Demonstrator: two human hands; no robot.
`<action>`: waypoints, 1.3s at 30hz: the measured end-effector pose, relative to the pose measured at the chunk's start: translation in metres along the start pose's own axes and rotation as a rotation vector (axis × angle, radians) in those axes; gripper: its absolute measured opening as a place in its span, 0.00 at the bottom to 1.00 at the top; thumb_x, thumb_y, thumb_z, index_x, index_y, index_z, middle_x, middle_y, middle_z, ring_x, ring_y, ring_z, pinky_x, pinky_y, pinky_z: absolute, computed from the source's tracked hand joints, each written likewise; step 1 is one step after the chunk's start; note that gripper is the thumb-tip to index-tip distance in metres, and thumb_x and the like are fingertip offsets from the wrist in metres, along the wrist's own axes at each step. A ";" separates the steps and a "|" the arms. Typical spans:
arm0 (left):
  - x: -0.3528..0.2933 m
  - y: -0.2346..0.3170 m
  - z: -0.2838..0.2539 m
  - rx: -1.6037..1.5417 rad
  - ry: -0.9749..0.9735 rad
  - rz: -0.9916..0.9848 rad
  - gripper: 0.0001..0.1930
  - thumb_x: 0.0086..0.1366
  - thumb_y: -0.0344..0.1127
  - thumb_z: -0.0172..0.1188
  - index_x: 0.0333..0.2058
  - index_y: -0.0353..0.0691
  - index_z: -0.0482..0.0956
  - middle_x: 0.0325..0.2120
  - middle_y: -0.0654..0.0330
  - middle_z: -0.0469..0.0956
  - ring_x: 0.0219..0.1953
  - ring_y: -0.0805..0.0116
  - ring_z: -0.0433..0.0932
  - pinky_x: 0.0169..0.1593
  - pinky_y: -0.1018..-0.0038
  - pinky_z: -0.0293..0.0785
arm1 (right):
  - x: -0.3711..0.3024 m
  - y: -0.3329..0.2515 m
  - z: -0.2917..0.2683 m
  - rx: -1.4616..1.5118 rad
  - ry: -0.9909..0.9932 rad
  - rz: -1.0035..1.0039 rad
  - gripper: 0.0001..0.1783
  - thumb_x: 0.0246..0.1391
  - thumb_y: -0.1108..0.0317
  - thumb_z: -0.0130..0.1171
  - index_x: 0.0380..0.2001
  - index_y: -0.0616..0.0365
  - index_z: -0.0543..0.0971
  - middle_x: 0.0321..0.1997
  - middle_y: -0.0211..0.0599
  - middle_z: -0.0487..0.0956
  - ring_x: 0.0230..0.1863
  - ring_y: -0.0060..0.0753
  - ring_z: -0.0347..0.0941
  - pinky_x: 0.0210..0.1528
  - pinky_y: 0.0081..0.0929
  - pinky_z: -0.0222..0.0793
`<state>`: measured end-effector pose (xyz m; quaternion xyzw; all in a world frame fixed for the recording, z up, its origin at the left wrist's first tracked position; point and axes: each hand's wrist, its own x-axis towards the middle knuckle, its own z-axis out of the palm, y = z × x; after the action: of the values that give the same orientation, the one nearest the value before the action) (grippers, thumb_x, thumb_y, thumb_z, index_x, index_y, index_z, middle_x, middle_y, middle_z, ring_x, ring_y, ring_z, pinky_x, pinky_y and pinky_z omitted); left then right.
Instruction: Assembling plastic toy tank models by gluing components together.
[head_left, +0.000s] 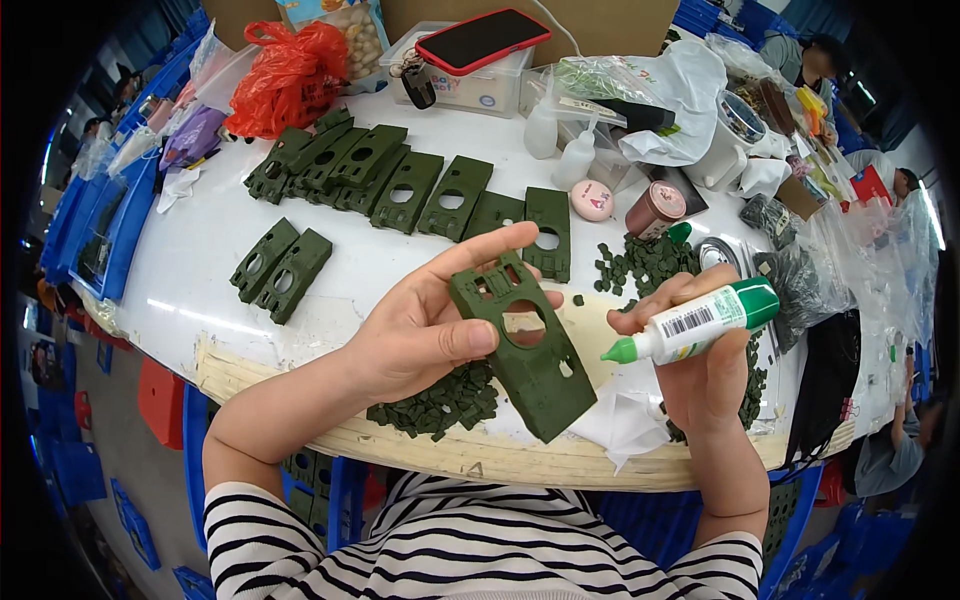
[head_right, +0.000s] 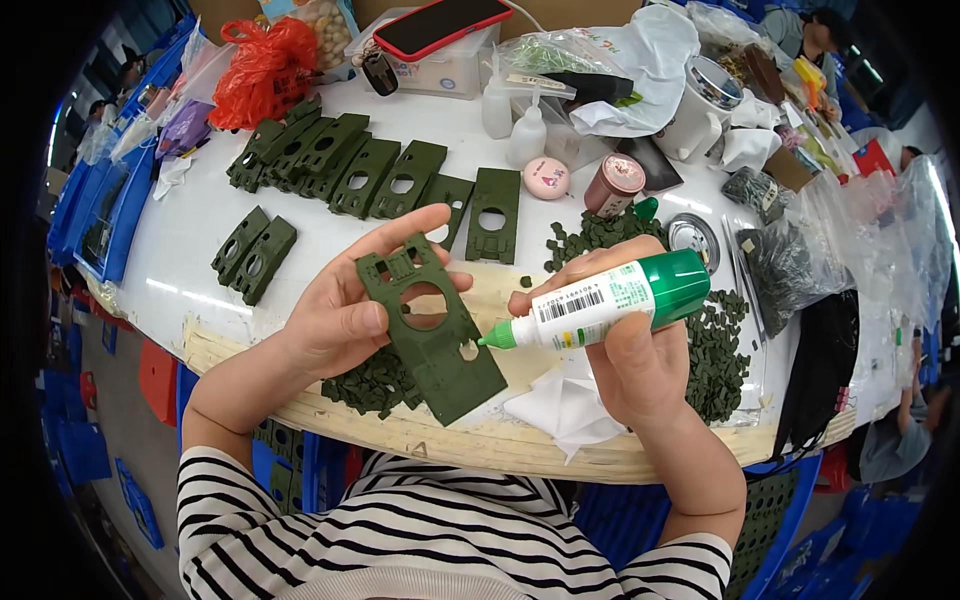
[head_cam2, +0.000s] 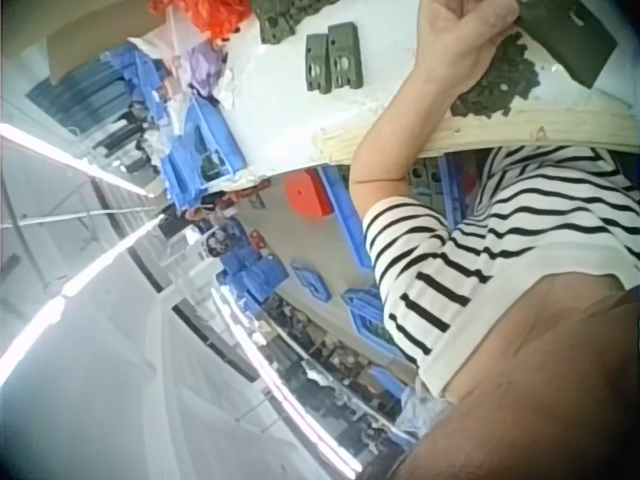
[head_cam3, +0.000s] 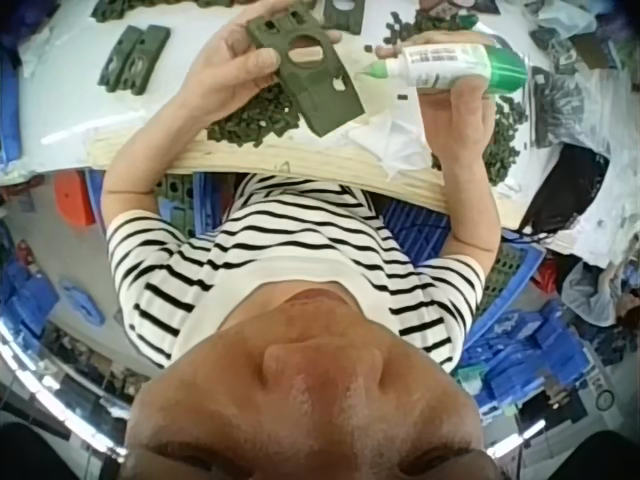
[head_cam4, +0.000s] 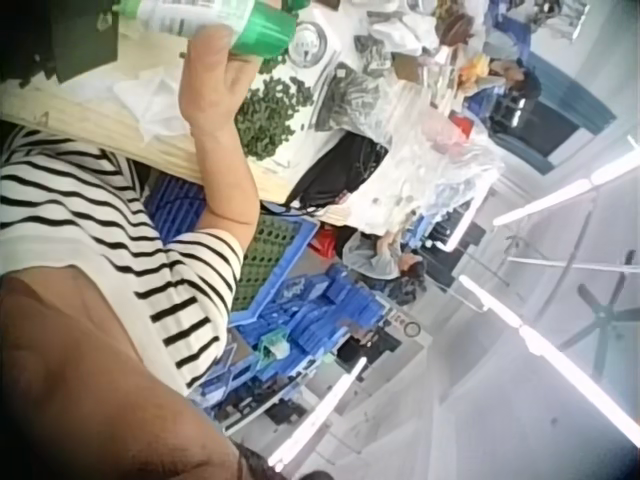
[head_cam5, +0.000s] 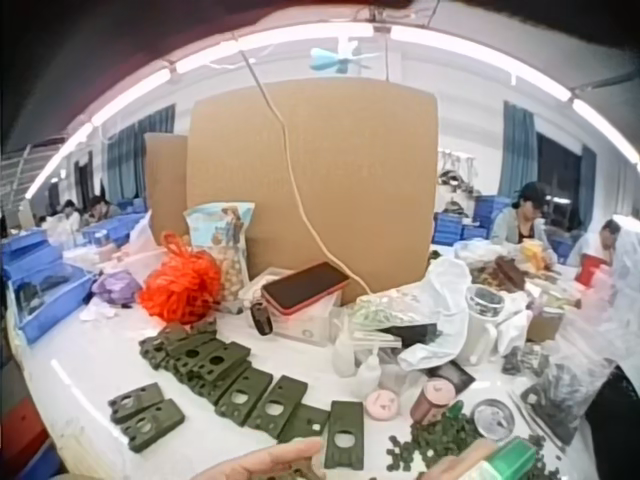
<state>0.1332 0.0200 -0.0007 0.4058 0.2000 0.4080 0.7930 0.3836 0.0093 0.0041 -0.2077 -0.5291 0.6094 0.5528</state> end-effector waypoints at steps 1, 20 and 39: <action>0.001 -0.001 0.000 0.003 -0.017 -0.033 0.45 0.56 0.39 0.68 0.66 0.37 0.49 0.58 0.54 0.64 0.62 0.55 0.65 0.62 0.58 0.66 | -0.001 -0.001 0.001 -0.043 0.009 -0.013 0.29 0.56 0.44 0.57 0.45 0.60 0.66 0.40 0.47 0.78 0.46 0.46 0.78 0.51 0.43 0.74; -0.004 -0.020 -0.004 0.087 -0.256 -0.230 0.31 0.66 0.30 0.58 0.65 0.40 0.57 0.54 0.60 0.69 0.46 0.78 0.71 0.45 0.80 0.73 | -0.009 0.019 0.009 -0.320 -0.073 -0.138 0.23 0.53 0.61 0.65 0.44 0.67 0.73 0.42 0.45 0.78 0.44 0.37 0.76 0.54 0.38 0.71; -0.005 -0.020 -0.006 0.139 -0.239 -0.233 0.31 0.65 0.32 0.59 0.65 0.41 0.58 0.47 0.62 0.73 0.38 0.80 0.71 0.41 0.80 0.73 | -0.008 0.018 0.010 -0.349 -0.075 -0.125 0.23 0.54 0.60 0.65 0.44 0.68 0.73 0.41 0.44 0.77 0.44 0.37 0.75 0.56 0.42 0.71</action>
<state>0.1363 0.0121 -0.0203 0.4795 0.1777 0.2473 0.8230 0.3699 0.0010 -0.0111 -0.2443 -0.6591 0.4799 0.5250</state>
